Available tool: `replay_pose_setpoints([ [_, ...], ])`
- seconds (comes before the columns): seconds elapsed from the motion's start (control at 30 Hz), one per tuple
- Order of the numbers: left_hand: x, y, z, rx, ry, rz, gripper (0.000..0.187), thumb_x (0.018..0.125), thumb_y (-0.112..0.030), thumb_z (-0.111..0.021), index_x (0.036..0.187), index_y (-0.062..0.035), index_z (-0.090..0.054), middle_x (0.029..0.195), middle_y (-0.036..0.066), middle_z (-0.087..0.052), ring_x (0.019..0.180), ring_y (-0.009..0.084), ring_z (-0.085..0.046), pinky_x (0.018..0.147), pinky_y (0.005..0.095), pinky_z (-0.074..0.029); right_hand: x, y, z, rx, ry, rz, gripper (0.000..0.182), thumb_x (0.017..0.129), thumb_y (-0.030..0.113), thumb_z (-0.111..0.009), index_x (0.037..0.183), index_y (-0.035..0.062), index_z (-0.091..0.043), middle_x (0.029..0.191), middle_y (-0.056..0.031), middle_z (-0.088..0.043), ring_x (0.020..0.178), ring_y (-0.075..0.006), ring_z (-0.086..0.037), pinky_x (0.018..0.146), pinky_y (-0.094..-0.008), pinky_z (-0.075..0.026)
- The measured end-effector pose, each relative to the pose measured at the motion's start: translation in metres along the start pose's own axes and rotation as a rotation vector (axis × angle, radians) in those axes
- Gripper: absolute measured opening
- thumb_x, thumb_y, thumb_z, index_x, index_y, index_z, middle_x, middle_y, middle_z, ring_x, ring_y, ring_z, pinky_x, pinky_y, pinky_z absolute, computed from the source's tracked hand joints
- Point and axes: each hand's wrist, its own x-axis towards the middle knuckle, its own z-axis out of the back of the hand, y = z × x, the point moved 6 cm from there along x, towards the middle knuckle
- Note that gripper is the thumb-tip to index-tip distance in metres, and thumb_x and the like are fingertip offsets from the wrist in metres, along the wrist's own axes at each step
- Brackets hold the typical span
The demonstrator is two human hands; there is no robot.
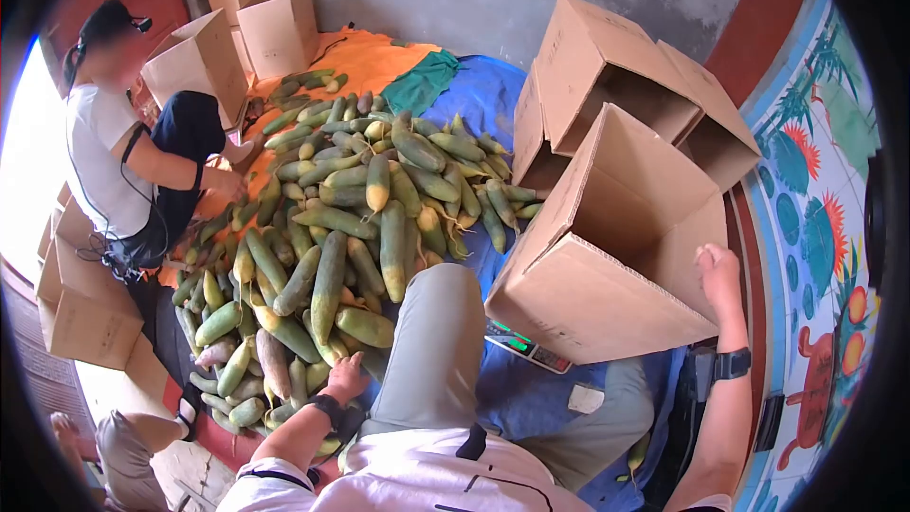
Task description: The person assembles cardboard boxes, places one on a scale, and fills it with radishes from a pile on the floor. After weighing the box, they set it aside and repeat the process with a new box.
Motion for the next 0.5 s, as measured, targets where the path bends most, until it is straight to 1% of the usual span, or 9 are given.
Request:
replay_pose_setpoints([
  [0.07,0.004,0.003,-0.004,0.028,-0.018,-0.02,0.065,0.077,-0.032,-0.065,0.134,-0.0109,-0.042,0.121,0.017,-0.055,0.118,0.0342,-0.047,0.098,0.041,-0.041,-0.015,0.018,0.016,0.135,-0.161,0.081,0.03,0.093,0.021,-0.052,0.07,0.0029,-0.047,0.051,-0.0002,-0.039,0.046,-0.0081,-0.043,0.043,-0.027,-0.034],
  [0.2,0.008,0.004,-0.014,0.059,0.024,-0.01,0.061,0.079,-0.033,-0.062,0.133,-0.0113,-0.044,0.122,0.017,-0.054,0.119,0.0338,-0.047,0.099,0.0409,-0.041,-0.045,0.022,0.036,0.422,-0.124,-0.101,0.035,0.096,0.03,-0.05,0.068,0.009,-0.048,0.051,0.0055,-0.039,0.042,-0.0018,-0.034,0.039,-0.019,-0.025],
  [0.23,0.009,0.007,-0.019,0.045,0.062,0.011,0.059,0.079,-0.033,-0.061,0.132,-0.0116,-0.045,0.123,0.016,-0.054,0.119,0.0338,-0.047,0.099,0.0407,-0.041,-0.046,0.031,0.046,0.414,-0.148,-0.095,0.035,0.095,0.032,-0.05,0.07,0.0095,-0.049,0.052,0.0054,-0.04,0.044,-0.002,-0.036,0.04,-0.019,-0.026],
  [0.3,0.012,0.007,-0.023,0.048,0.105,0.021,0.058,0.08,-0.033,-0.06,0.132,-0.0119,-0.046,0.123,0.016,-0.054,0.12,0.0338,-0.047,0.1,0.0406,-0.04,-0.045,0.05,0.079,0.446,-0.194,0.082,0.033,0.098,0.032,-0.046,0.074,0.009,-0.05,0.058,0.0047,-0.041,0.05,-0.0017,-0.038,0.044,-0.0182,-0.028],
  [0.33,0.012,0.005,-0.024,0.054,0.111,0.007,0.057,0.08,-0.033,-0.06,0.132,-0.0123,-0.046,0.124,0.016,-0.053,0.12,0.0337,-0.047,0.1,0.0405,-0.04,-0.051,0.074,0.11,0.44,-0.368,0.282,0.032,0.099,0.03,-0.044,0.076,0.0079,-0.051,0.06,0.0037,-0.039,0.054,-0.0032,-0.037,0.048,-0.0198,-0.028],
  [0.37,0.011,0.003,-0.025,0.057,0.117,-0.002,0.057,0.08,-0.032,-0.06,0.132,-0.0126,-0.046,0.125,0.016,-0.053,0.12,0.0336,-0.047,0.1,0.0403,-0.04,-0.05,0.067,0.151,0.156,-0.688,0.31,0.029,0.099,0.026,-0.044,0.078,0.0067,-0.051,0.062,0.0032,-0.037,0.056,-0.0042,-0.034,0.05,-0.0217,-0.027],
  [0.4,0.012,0.003,-0.027,0.077,0.152,-0.008,0.057,0.08,-0.033,-0.058,0.132,-0.0136,-0.046,0.126,0.017,-0.052,0.119,0.0337,-0.048,0.101,0.0402,-0.039,-0.053,0.059,0.189,0.262,-0.808,0.258,0.028,0.099,0.024,-0.043,0.079,0.0057,-0.052,0.063,0.0032,-0.036,0.057,-0.0054,-0.032,0.051,-0.0234,-0.026],
  [0.43,0.013,0.007,-0.03,0.081,0.159,-0.002,0.057,0.08,-0.033,-0.058,0.132,-0.0136,-0.046,0.126,0.017,-0.052,0.119,0.0337,-0.048,0.101,0.0402,-0.039,-0.055,0.055,0.212,0.267,-0.88,0.343,0.029,0.099,0.025,-0.043,0.081,0.0054,-0.054,0.065,0.0034,-0.038,0.06,-0.0052,-0.035,0.053,-0.0223,-0.027],
  [0.5,0.019,0.012,-0.043,0.089,0.194,-0.058,0.058,0.08,-0.035,-0.055,0.133,-0.0147,-0.046,0.126,0.017,-0.053,0.119,0.0338,-0.048,0.101,0.0401,-0.04,-0.062,0.05,0.219,0.27,-0.945,0.422,0.03,0.099,0.027,-0.043,0.083,0.0051,-0.057,0.066,0.0036,-0.041,0.062,-0.0049,-0.038,0.055,-0.0211,-0.028],
])
